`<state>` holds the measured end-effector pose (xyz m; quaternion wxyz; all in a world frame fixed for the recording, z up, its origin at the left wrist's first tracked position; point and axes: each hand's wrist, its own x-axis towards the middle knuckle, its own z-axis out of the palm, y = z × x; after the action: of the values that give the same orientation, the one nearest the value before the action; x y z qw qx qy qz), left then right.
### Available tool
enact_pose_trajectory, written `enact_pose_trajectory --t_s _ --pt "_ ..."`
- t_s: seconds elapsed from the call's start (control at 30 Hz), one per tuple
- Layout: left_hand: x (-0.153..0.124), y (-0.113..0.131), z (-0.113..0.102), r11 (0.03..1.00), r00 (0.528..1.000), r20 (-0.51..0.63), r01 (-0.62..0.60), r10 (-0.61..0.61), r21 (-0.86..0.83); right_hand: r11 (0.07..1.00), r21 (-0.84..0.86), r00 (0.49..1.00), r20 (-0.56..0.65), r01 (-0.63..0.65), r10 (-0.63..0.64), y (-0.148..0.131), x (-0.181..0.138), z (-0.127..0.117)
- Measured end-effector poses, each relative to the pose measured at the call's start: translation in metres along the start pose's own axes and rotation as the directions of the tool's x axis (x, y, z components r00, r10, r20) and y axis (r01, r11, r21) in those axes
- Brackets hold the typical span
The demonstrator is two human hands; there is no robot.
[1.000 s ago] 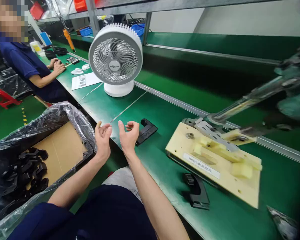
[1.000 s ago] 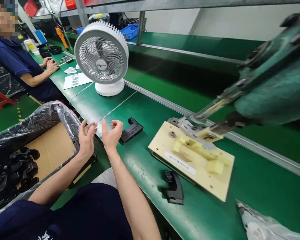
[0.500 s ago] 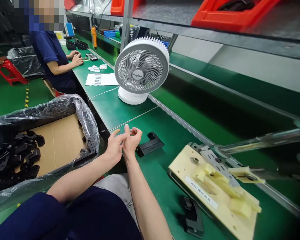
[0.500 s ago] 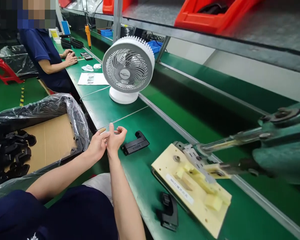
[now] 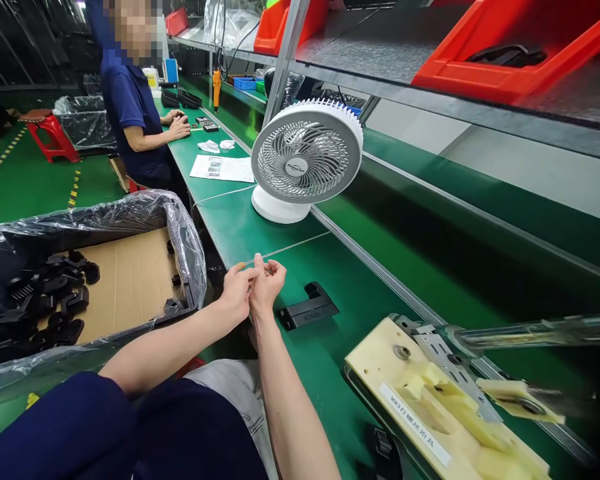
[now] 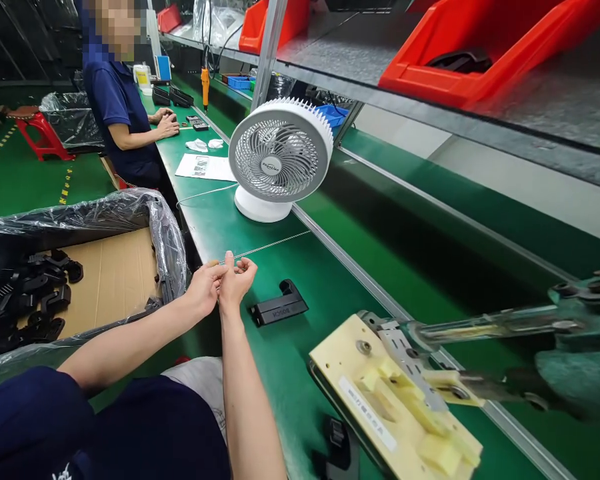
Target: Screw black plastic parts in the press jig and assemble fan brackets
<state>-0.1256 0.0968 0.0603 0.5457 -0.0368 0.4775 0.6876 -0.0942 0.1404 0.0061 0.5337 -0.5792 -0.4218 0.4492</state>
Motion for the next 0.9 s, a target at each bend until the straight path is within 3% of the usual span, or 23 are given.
enact_pose_trajectory --t_s 0.17,0.33,0.47,0.63,0.77,0.9 --pt "0.007 -0.001 0.002 0.999 1.0 0.019 -0.012 0.012 0.033 1.0 -0.005 1.0 -0.001 -0.006 0.006 0.0 0.006 0.001" --pt "-0.011 -0.007 -0.011 0.991 0.989 0.134 -0.076 0.061 0.111 0.997 0.005 0.996 0.01 0.083 -0.083 -0.002 -0.008 -0.016" --pt "-0.029 -0.025 -0.045 0.969 0.967 0.228 -0.162 0.117 0.188 0.978 -0.01 0.977 -0.029 0.209 -0.209 0.007 -0.049 -0.053" --pt "-0.026 -0.05 -0.08 0.847 0.896 0.294 -0.421 0.332 0.324 0.947 -0.069 0.945 -0.065 0.315 -0.319 0.034 -0.109 -0.099" --pt "-0.02 -0.058 -0.083 0.793 0.839 0.398 -0.509 0.371 0.335 0.932 -0.086 0.935 0.005 0.353 -0.354 0.055 -0.146 -0.13" --pt "-0.019 -0.062 -0.079 0.757 0.786 0.505 -0.561 0.358 0.336 0.953 -0.21 0.948 -0.186 0.219 -0.259 0.068 -0.175 -0.158"
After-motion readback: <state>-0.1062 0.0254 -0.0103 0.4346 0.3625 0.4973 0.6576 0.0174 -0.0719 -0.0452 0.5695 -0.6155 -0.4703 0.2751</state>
